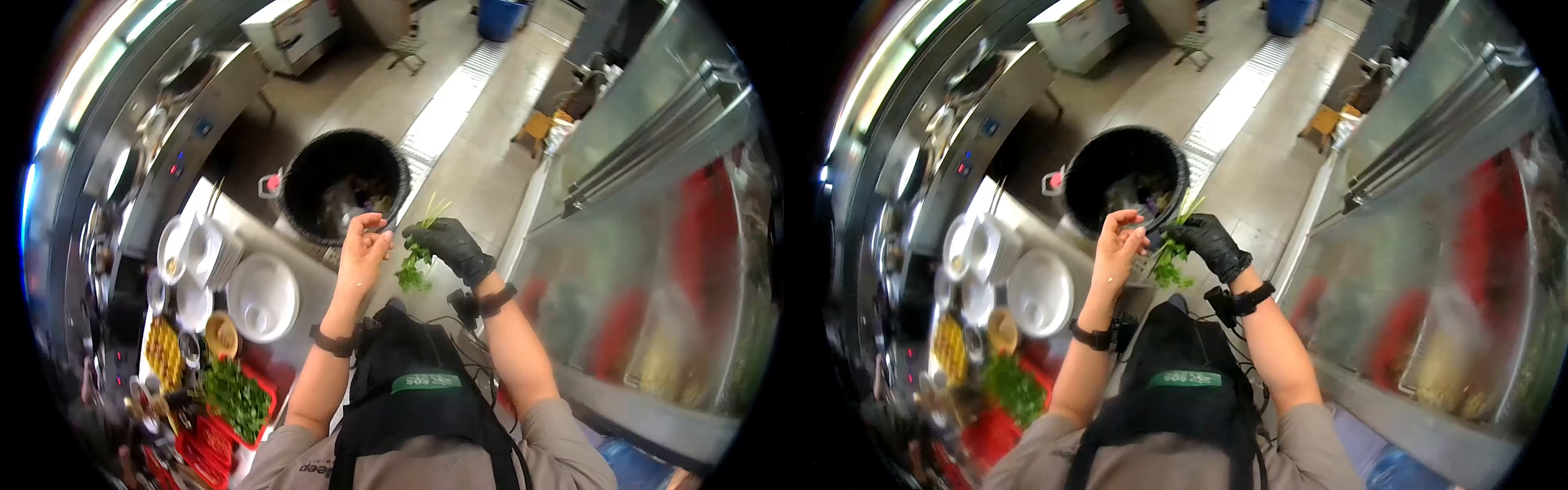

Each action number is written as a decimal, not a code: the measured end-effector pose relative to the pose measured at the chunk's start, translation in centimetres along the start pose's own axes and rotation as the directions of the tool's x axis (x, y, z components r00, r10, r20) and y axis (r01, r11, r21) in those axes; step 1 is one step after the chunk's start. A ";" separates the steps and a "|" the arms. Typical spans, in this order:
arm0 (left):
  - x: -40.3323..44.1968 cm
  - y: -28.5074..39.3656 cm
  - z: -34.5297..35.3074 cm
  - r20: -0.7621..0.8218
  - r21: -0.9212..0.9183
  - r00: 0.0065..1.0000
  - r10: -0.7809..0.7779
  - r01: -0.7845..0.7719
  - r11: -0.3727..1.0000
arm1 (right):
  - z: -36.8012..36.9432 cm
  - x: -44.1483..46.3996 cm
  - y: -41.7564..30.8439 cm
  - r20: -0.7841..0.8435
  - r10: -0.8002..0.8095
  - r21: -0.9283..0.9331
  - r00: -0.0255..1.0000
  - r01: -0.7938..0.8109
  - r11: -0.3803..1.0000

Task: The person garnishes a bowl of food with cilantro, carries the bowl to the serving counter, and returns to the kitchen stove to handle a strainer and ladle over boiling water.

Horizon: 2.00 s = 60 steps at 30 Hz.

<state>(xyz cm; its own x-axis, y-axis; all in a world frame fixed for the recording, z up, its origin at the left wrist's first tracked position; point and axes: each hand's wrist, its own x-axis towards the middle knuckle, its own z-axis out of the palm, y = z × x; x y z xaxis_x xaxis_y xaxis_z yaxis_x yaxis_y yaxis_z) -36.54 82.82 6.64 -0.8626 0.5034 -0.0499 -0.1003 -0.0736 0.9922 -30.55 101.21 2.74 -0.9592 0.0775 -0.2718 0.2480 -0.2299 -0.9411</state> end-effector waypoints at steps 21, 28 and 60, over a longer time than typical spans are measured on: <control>60.1 -4.6 27.0 0.357 -0.048 0.934 -0.010 0.030 0.998 | -44.9 18.4 -22.2 -0.775 -0.223 0.166 0.592 0.531 0.831; 73.9 -9.3 47.3 0.633 0.047 0.774 -0.003 -0.035 0.998 | -61.1 22.5 -18.4 -0.856 -0.055 0.374 0.514 0.689 0.621; 123.9 -31.7 122.6 0.946 0.250 0.323 -0.010 -0.713 0.655 | -86.1 42.0 -33.6 -0.709 0.364 -0.008 -0.604 0.524 0.852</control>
<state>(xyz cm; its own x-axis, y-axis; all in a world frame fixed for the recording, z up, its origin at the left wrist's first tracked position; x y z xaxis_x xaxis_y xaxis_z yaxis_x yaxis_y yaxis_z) -79.44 253.05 -16.99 0.1913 0.9781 0.0818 0.6732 -0.1914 0.7142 -67.55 195.71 5.60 0.7655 0.5573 -0.3215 -0.2901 -0.1471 -0.9456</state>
